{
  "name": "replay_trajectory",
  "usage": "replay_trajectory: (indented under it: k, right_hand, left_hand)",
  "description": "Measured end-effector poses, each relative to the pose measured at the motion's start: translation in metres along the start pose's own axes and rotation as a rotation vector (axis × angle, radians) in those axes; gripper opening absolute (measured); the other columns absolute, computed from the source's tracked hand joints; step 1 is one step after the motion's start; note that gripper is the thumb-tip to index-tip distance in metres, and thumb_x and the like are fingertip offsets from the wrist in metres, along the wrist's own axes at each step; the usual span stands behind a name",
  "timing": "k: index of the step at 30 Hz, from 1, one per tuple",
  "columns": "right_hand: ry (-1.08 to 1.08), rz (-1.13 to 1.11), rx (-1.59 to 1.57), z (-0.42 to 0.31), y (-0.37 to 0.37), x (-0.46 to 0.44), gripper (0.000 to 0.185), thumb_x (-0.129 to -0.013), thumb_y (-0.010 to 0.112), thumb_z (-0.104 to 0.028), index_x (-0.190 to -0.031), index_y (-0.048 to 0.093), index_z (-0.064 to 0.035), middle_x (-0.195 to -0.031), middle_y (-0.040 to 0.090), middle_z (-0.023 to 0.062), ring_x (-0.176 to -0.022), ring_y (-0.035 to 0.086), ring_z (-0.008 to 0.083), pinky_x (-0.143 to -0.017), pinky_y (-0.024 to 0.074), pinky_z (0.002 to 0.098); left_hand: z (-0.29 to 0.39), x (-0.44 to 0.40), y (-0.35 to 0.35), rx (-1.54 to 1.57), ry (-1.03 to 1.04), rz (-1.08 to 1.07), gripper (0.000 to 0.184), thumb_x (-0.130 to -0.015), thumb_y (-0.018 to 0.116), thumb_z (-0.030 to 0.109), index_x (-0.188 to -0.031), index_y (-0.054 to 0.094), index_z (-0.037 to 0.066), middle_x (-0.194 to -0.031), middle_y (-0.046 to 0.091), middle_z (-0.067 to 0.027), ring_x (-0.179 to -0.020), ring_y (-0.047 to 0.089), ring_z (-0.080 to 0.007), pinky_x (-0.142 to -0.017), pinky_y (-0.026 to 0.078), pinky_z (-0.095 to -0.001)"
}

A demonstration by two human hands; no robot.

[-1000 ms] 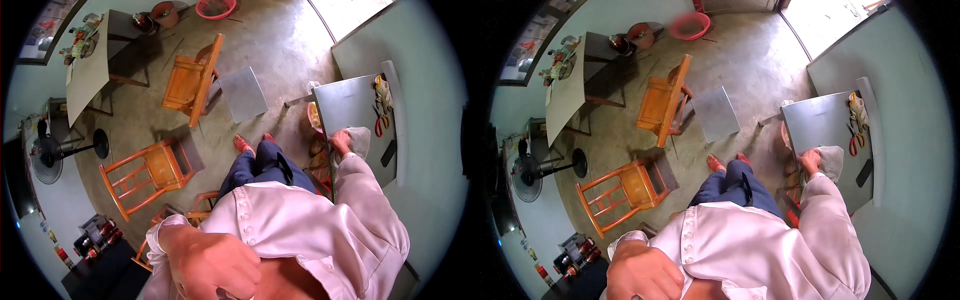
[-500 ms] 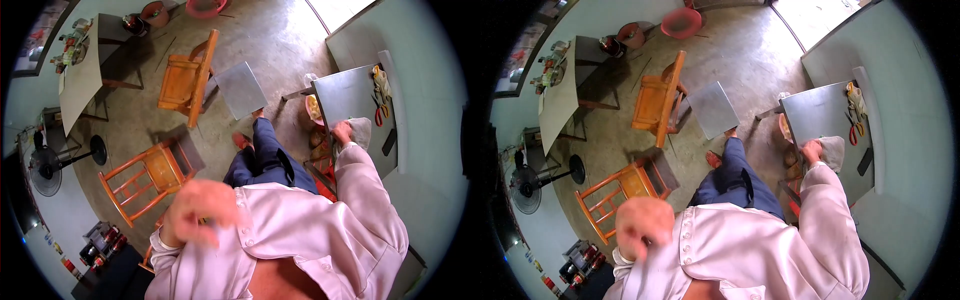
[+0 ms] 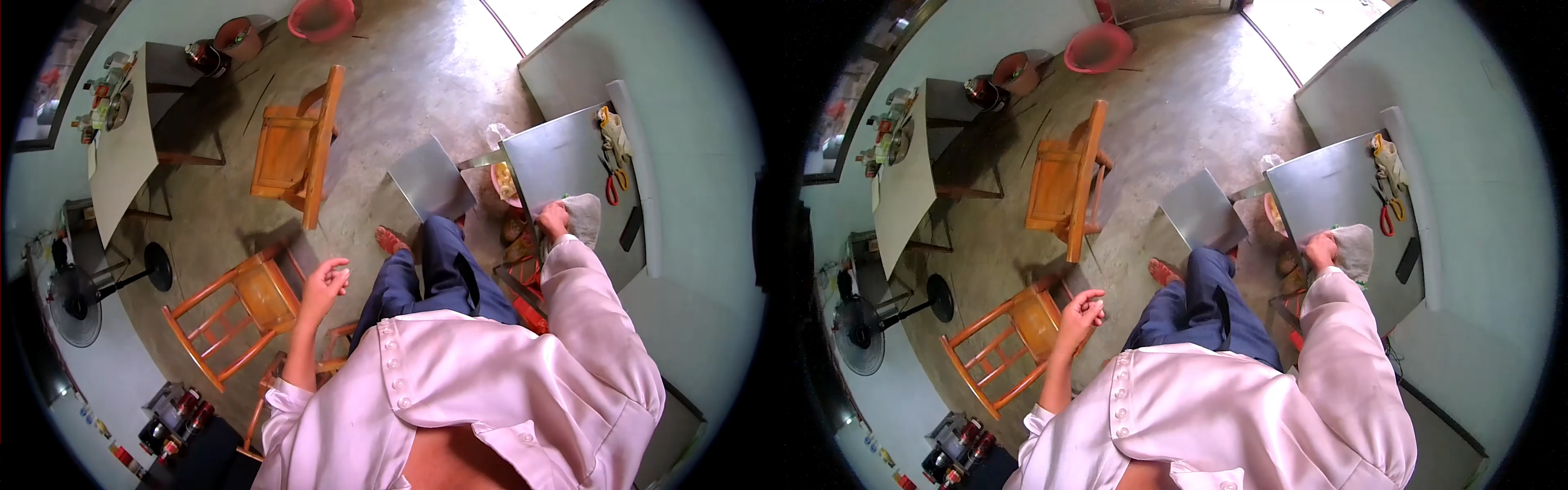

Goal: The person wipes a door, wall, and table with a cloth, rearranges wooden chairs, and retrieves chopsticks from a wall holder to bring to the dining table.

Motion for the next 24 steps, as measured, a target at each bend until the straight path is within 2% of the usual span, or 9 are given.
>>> replay_trajectory:
  k: [3, 6, 9, 14, 15, 16, 22, 23, 24]
  right_hand:
    - [0.043, 0.054, 0.023, 0.004, 0.02, -0.017, 0.028, -0.083, 0.052, -0.023, -0.097, 0.069, -0.0072, -0.108, 0.062, 0.0175, -0.094, 0.064, 0.0287, -0.059, 0.0546, 0.0447]
    - [0.034, -0.041, 0.009, 0.003, 0.009, -0.007, 0.023, -0.079, 0.056, -0.021, -0.092, 0.07, -0.0088, -0.101, 0.066, 0.0113, -0.094, 0.065, 0.0263, -0.073, 0.0539, 0.0369]
    - [0.025, 0.005, -0.018, 0.003, 0.015, -0.014, 0.025, -0.081, 0.053, -0.021, -0.095, 0.07, -0.0083, -0.102, 0.066, 0.0124, -0.091, 0.065, 0.0288, -0.057, 0.0534, 0.0499]
    - [-0.041, 0.055, 0.05, 0.003, 0.031, -0.024, 0.029, -0.083, 0.051, -0.021, -0.103, 0.068, -0.0079, -0.109, 0.063, 0.0135, -0.099, 0.061, 0.031, -0.058, 0.0534, 0.0522]
    - [0.022, 0.231, 0.071, 0.003, 0.026, -0.017, 0.029, -0.08, 0.052, -0.025, -0.088, 0.071, -0.0061, -0.099, 0.066, 0.0148, -0.095, 0.061, 0.0298, -0.078, 0.0507, 0.0357]
    - [0.061, 0.164, 0.056, 0.005, 0.035, -0.025, 0.029, -0.08, 0.053, -0.023, -0.096, 0.065, -0.0015, -0.099, 0.064, 0.0191, -0.095, 0.062, 0.0322, -0.078, 0.0507, 0.0388]
    - [0.057, 0.033, -0.053, 0.004, 0.032, -0.024, 0.029, -0.079, 0.054, -0.022, -0.098, 0.062, -0.0009, -0.099, 0.064, 0.0192, -0.095, 0.062, 0.0322, -0.078, 0.0509, 0.0388]
    - [0.058, 0.024, -0.071, 0.005, 0.029, -0.023, 0.029, -0.079, 0.054, -0.022, -0.098, 0.062, -0.0008, -0.099, 0.064, 0.0192, -0.095, 0.062, 0.0322, -0.078, 0.0509, 0.0388]
    - [0.058, 0.014, -0.086, 0.004, 0.027, -0.021, 0.03, -0.079, 0.054, -0.022, -0.098, 0.061, -0.0007, -0.099, 0.064, 0.0193, -0.095, 0.062, 0.0321, -0.078, 0.051, 0.0389]
  left_hand:
    - [-0.021, -0.007, -0.003, -0.039, -0.045, 0.003, 0.026, -0.089, 0.057, 0.014, -0.112, 0.056, 0.003, -0.073, 0.055, -0.0003, -0.061, 0.051, -0.0055, -0.057, 0.044, -0.0193]
    - [-0.031, -0.009, -0.003, -0.082, -0.073, -0.015, 0.026, -0.089, 0.057, 0.016, -0.112, 0.056, 0.002, -0.072, 0.056, -0.0007, -0.06, 0.051, -0.0057, -0.057, 0.044, -0.0201]
    - [-0.035, -0.007, -0.001, -0.157, -0.065, -0.024, 0.027, -0.089, 0.057, 0.016, -0.112, 0.056, 0.002, -0.073, 0.057, -0.0014, -0.061, 0.052, -0.0058, -0.057, 0.044, -0.0202]
    - [-0.045, 0.0, -0.008, -0.307, -0.015, 0.014, 0.025, -0.089, 0.055, 0.013, -0.111, 0.056, 0.002, -0.075, 0.059, -0.0027, -0.062, 0.055, -0.0079, -0.057, 0.047, -0.0232]
    - [-0.049, 0.0, -0.01, -0.343, -0.012, 0.021, 0.024, -0.089, 0.055, 0.013, -0.11, 0.056, 0.002, -0.074, 0.059, -0.0029, -0.061, 0.055, -0.0083, -0.057, 0.047, -0.0235]
    - [-0.054, -0.001, -0.012, -0.379, -0.006, 0.026, 0.024, -0.089, 0.055, 0.013, -0.11, 0.057, 0.002, -0.073, 0.06, -0.0032, -0.06, 0.055, -0.0086, -0.057, 0.047, -0.0238]
    - [-0.066, -0.008, -0.007, -0.557, -0.005, 0.025, 0.026, -0.086, 0.058, 0.018, -0.107, 0.059, 0.002, -0.072, 0.064, -0.0071, -0.062, 0.061, -0.0115, -0.06, 0.049, -0.0264]
    - [-0.067, -0.01, -0.004, -0.54, -0.004, 0.022, 0.029, -0.086, 0.059, 0.025, -0.107, 0.06, 0.006, -0.065, 0.061, -0.0062, -0.059, 0.058, -0.0129, -0.057, 0.047, -0.029]
    - [-0.064, -0.01, 0.0, -0.531, -0.015, 0.0, 0.03, -0.086, 0.059, 0.025, -0.108, 0.06, 0.006, -0.066, 0.061, -0.0059, -0.059, 0.058, -0.0125, -0.057, 0.047, -0.0289]
Point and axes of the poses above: each hand's wrist, its own x-axis away from the middle knuckle, its own y-axis out of the palm, z = x × y, the point moved 5 cm from there along -x, towards the middle knuckle
